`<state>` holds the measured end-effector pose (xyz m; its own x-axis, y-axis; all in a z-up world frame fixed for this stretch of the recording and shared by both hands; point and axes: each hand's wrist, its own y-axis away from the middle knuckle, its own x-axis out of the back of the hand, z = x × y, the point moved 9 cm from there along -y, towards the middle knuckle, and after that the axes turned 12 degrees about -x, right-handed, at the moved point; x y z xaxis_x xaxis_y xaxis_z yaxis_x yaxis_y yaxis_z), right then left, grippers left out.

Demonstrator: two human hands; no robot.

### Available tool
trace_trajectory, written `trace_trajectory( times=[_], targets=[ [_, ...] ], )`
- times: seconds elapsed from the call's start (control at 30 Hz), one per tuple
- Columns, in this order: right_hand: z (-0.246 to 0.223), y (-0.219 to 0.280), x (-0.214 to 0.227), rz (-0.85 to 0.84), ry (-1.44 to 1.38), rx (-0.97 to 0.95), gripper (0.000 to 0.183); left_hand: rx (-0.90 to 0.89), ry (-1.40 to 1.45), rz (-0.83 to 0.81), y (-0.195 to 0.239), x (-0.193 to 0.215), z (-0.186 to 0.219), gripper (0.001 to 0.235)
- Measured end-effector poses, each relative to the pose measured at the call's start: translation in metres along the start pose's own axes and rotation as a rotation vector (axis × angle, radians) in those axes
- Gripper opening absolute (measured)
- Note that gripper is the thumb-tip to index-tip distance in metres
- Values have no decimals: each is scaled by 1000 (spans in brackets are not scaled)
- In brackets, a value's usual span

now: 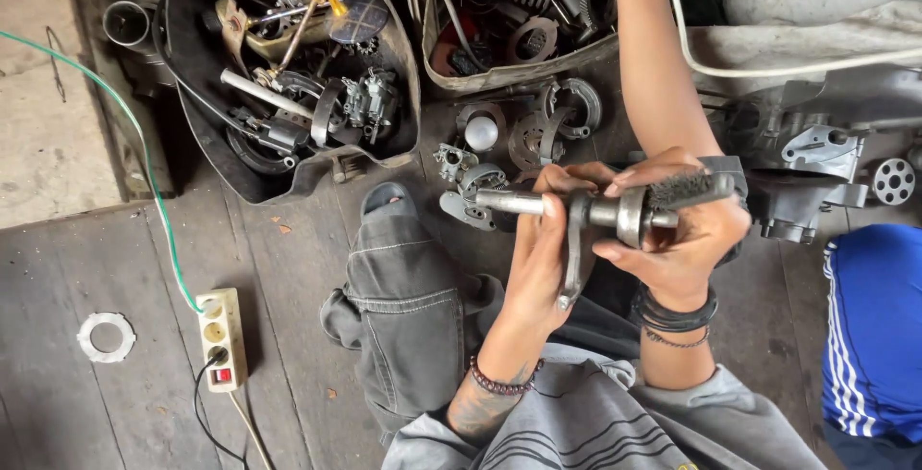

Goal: Grinding and polishing a metal engine component using a handheld grinding disc.

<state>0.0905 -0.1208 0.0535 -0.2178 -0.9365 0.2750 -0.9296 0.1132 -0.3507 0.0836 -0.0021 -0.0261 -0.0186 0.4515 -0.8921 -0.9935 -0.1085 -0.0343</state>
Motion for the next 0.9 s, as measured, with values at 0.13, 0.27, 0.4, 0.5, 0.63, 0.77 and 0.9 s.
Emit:
trace_trajectory(
  times=[0.13,0.27,0.4,0.5,0.63,0.77,0.9],
  targets=[
    [-36,-11,-4,-108,240,47,52,196,309,-20,-1,0,-8,43],
    [-75,-32,-1,-173,497,80,55,-267,-355,207,-20,46,31,69],
    [-81,-46,-26,-326,480,59,49,-304,-691,-439,-19,-37,73,76],
    [-74,-50,-51,-463,420,-3,36,-94,-691,-503,-12,-19,47,56],
    [-56,-54,-50,-463,484,-110,54,-17,-376,-405,-4,-6,23,50],
    [-58,-46,-20,-306,564,-87,32,89,-265,-235,-7,4,13,60],
    [-28,-18,3,-358,542,-36,26,134,-254,-234,-14,-7,27,65]
  ],
)
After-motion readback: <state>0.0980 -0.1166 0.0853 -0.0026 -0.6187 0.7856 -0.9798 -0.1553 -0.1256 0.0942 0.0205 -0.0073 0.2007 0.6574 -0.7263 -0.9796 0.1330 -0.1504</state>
